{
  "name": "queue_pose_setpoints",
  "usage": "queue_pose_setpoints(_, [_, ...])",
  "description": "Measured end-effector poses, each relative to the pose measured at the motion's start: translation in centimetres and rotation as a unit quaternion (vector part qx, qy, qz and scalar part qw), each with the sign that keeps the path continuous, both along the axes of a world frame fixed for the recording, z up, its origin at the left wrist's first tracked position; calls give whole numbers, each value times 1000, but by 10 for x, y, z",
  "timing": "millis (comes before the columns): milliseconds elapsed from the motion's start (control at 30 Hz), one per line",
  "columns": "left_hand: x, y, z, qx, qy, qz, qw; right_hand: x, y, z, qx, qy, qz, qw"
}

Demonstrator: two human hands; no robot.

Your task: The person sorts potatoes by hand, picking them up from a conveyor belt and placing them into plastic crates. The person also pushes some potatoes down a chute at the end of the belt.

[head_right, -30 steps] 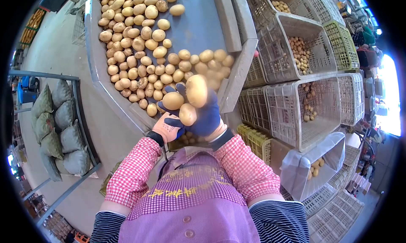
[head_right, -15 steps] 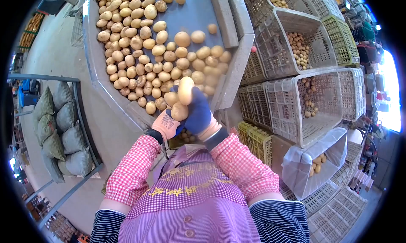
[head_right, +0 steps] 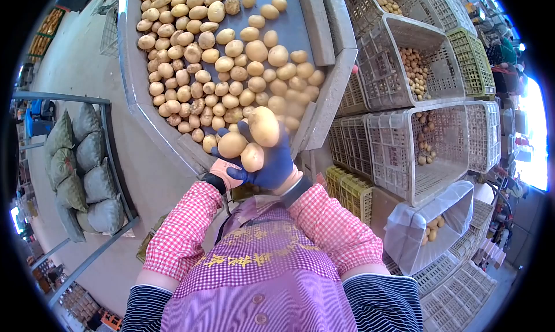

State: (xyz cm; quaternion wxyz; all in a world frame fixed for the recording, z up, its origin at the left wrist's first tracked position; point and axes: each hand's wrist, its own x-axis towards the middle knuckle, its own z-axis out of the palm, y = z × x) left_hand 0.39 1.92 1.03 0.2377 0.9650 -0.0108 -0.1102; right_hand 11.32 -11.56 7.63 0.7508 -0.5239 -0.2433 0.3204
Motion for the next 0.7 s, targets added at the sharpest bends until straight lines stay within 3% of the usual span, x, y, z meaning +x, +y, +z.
queue_pose_setpoints(67, [5,1,6,-67,39,39,996,-1,-1,5,14,13,2,1000])
queue_pose_setpoints(100, [7,1,15,-93,49,49,993,-1,0,18,8,132,12,991])
queue_pose_setpoints(167, [11,0,35,-144,70,71,985,1,0,33,2,247,18,969])
queue_pose_setpoints(200, [10,1,33,-160,62,81,982,3,0,37,69,208,31,975])
queue_pose_setpoints(267, [2,-3,15,-127,45,70,988,9,-7,47,135,157,33,978])
queue_pose_setpoints(300, [-10,-2,-33,-92,31,33,995,15,-18,53,98,286,17,953])
queue_pose_setpoints(367, [-5,5,-14,48,37,-107,992,36,-60,62,59,390,-32,918])
queue_pose_setpoints(400, [-1,3,-2,37,38,-107,993,51,-94,61,-11,135,-103,985])
queue_pose_setpoints(433, [0,1,6,31,43,-100,994,68,-126,62,-56,58,-170,982])
queue_pose_setpoints(567, [-4,4,-9,80,20,-140,987,116,-382,76,-91,-27,-458,884])
queue_pose_setpoints(700, [0,5,1,88,70,-151,982,60,-621,119,-123,107,-645,746])
